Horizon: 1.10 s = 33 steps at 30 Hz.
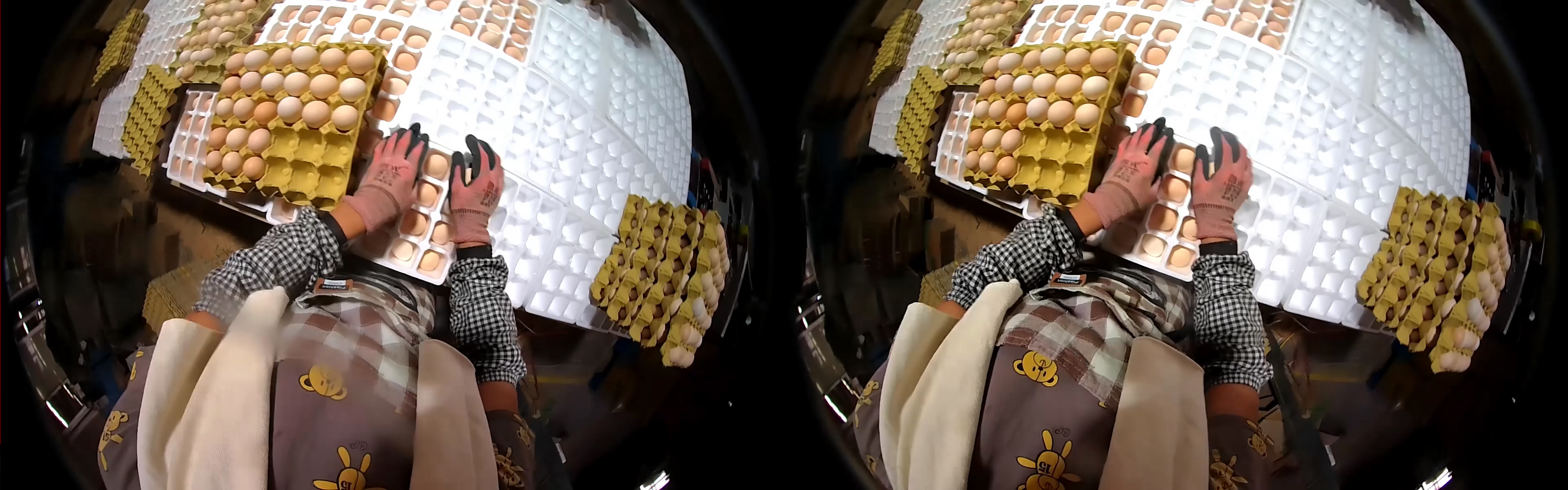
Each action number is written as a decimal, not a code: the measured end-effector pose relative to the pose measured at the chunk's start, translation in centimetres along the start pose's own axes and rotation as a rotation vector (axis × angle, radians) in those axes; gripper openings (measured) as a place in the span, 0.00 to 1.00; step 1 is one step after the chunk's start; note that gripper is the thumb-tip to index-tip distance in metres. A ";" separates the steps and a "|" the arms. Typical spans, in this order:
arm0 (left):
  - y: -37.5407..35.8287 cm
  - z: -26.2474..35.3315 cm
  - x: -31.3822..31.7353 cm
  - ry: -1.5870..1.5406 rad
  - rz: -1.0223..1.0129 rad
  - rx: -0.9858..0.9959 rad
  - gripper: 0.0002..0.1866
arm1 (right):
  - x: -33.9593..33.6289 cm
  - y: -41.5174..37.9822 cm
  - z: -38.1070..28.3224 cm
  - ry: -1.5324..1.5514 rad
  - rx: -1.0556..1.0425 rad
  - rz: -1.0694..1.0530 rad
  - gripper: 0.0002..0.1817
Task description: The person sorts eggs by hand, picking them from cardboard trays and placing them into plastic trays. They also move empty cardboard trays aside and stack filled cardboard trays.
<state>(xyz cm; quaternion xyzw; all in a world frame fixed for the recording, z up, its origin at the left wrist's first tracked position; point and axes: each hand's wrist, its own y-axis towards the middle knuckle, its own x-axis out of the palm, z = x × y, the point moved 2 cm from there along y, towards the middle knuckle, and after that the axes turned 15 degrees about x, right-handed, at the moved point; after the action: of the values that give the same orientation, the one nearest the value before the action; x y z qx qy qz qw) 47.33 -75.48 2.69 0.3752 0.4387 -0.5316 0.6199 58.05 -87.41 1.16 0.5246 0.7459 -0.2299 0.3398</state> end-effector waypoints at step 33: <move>3.3 -16.3 -18.2 0.344 -0.179 0.076 0.27 | 2.5 7.6 -16.0 1.337 0.519 -0.983 0.17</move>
<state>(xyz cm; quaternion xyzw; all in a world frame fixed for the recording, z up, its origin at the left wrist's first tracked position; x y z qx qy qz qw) 47.28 -53.82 14.37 0.4433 0.5493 -0.5287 0.4714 60.42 -72.01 10.05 0.2291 0.8551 -0.1570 -0.4378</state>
